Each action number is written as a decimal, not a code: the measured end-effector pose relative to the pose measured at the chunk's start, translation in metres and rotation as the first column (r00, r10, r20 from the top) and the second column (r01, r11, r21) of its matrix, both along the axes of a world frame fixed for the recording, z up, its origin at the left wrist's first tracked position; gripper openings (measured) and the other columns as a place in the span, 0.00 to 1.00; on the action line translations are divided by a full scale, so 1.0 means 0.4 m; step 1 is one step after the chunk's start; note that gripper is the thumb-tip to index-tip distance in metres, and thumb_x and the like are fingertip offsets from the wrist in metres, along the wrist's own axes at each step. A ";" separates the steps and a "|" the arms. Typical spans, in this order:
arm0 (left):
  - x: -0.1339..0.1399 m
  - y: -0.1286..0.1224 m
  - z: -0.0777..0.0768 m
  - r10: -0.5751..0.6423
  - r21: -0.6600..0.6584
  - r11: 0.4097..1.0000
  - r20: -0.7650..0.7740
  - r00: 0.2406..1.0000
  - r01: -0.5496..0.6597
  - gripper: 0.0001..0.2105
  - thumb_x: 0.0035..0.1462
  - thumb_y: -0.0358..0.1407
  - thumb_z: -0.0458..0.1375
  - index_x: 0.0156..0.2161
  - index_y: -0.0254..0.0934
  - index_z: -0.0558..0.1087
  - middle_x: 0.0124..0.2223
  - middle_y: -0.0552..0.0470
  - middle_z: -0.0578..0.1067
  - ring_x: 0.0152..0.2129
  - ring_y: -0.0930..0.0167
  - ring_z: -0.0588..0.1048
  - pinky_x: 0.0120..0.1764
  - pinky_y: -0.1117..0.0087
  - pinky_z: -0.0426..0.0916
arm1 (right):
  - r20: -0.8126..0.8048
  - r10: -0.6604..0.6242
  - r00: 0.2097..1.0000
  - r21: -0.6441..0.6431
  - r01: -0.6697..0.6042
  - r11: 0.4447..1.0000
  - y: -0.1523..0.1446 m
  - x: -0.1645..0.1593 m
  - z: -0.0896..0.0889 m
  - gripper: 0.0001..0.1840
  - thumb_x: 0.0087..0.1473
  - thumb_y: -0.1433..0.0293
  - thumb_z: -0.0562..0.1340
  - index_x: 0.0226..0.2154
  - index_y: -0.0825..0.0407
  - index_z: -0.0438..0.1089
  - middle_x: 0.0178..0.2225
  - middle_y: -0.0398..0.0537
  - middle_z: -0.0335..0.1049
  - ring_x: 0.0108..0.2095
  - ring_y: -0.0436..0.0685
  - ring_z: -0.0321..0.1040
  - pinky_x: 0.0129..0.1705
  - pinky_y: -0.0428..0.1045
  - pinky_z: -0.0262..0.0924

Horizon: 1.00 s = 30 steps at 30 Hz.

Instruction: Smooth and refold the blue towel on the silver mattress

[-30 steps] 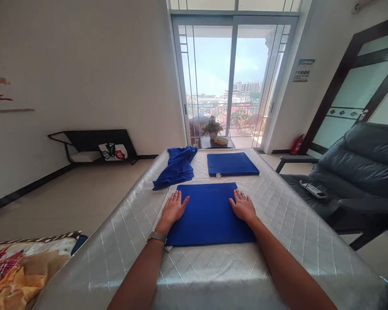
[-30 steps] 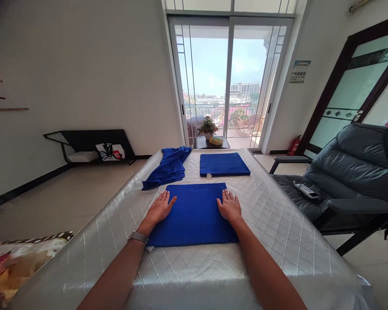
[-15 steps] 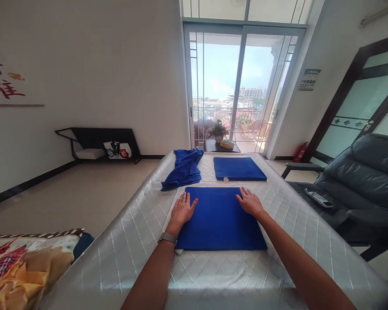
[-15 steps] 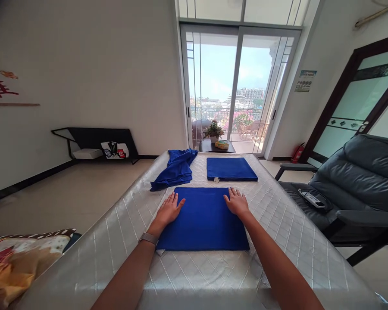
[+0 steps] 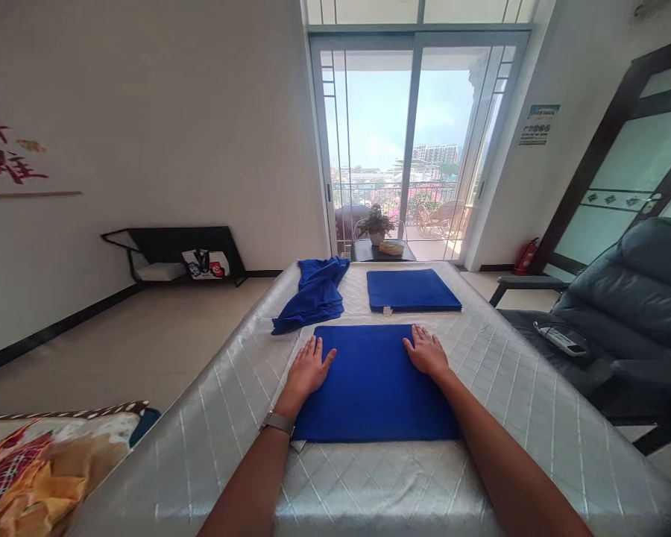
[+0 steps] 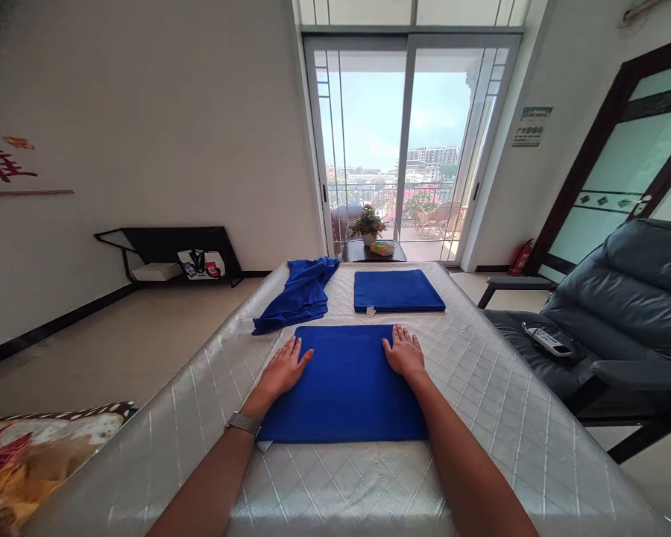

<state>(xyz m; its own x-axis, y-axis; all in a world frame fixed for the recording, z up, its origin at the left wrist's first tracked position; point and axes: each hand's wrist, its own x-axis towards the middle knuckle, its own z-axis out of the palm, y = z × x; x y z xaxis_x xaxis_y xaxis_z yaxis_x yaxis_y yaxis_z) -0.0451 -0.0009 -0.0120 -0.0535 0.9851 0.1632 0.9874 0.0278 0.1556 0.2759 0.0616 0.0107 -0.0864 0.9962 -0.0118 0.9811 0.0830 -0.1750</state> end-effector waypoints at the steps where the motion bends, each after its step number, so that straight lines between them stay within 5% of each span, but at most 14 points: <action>1: -0.002 0.000 0.001 -0.003 0.001 1.000 -0.004 1.000 0.003 0.40 0.67 0.57 0.33 0.68 0.23 0.55 0.70 0.31 0.53 0.67 0.57 0.54 0.66 0.56 0.51 | -0.006 -0.002 1.000 -0.004 0.002 1.000 0.000 -0.001 0.001 0.39 0.67 0.53 0.37 0.71 0.59 0.38 0.73 0.49 0.34 0.71 0.56 0.32 0.70 0.55 0.27; 9: 0.048 -0.012 0.046 -0.010 0.060 0.998 -0.068 0.998 0.015 0.37 0.69 0.54 0.33 0.67 0.23 0.56 0.70 0.32 0.54 0.67 0.57 0.56 0.66 0.57 0.51 | -0.056 -0.011 0.998 0.004 0.011 1.000 -0.010 -0.005 0.008 0.38 0.67 0.54 0.39 0.71 0.58 0.41 0.73 0.48 0.35 0.71 0.56 0.33 0.70 0.55 0.25; 16: 0.324 0.024 0.084 -0.411 0.074 0.907 -0.062 0.910 0.415 0.33 0.69 0.54 0.36 0.67 0.31 0.60 0.69 0.39 0.58 0.67 0.62 0.56 0.67 0.59 0.51 | -0.079 -0.005 0.997 0.031 0.007 0.999 -0.016 -0.006 0.008 0.37 0.67 0.56 0.41 0.71 0.59 0.42 0.72 0.51 0.37 0.71 0.58 0.34 0.70 0.56 0.26; 21: 0.495 0.110 0.084 -0.491 0.128 0.863 -0.015 0.871 0.489 0.29 0.71 0.50 0.37 0.66 0.33 0.60 0.67 0.38 0.63 0.66 0.62 0.59 0.66 0.55 0.53 | -0.037 0.040 0.998 0.023 -0.040 0.999 -0.019 0.003 0.005 0.34 0.67 0.61 0.41 0.71 0.57 0.42 0.73 0.49 0.35 0.71 0.57 0.33 0.70 0.56 0.28; 25: 0.494 0.151 0.051 -0.403 0.061 0.914 0.024 0.915 0.401 0.31 0.70 0.51 0.35 0.67 0.34 0.60 0.68 0.38 0.62 0.66 0.61 0.57 0.66 0.53 0.52 | -0.061 0.035 0.998 0.032 -0.033 0.999 -0.018 0.002 0.006 0.34 0.66 0.63 0.41 0.71 0.59 0.43 0.72 0.50 0.37 0.71 0.58 0.34 0.70 0.57 0.29; 30: 0.385 0.153 0.030 -0.324 -0.001 0.946 0.019 0.946 0.324 0.38 0.67 0.58 0.31 0.69 0.34 0.56 0.71 0.42 0.56 0.68 0.62 0.52 0.68 0.55 0.47 | -0.096 0.003 0.995 0.015 -0.002 1.000 -0.018 -0.006 0.013 0.37 0.66 0.58 0.40 0.71 0.62 0.42 0.72 0.51 0.38 0.71 0.58 0.35 0.70 0.57 0.27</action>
<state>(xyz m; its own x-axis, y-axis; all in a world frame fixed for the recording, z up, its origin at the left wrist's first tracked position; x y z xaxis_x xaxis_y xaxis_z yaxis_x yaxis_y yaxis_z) 0.1090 0.0602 -0.0002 0.2661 0.9504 0.1613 0.9401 -0.2928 0.1743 0.2734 0.0544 0.0158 -0.0891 0.9960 0.0117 0.9594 0.0890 -0.2675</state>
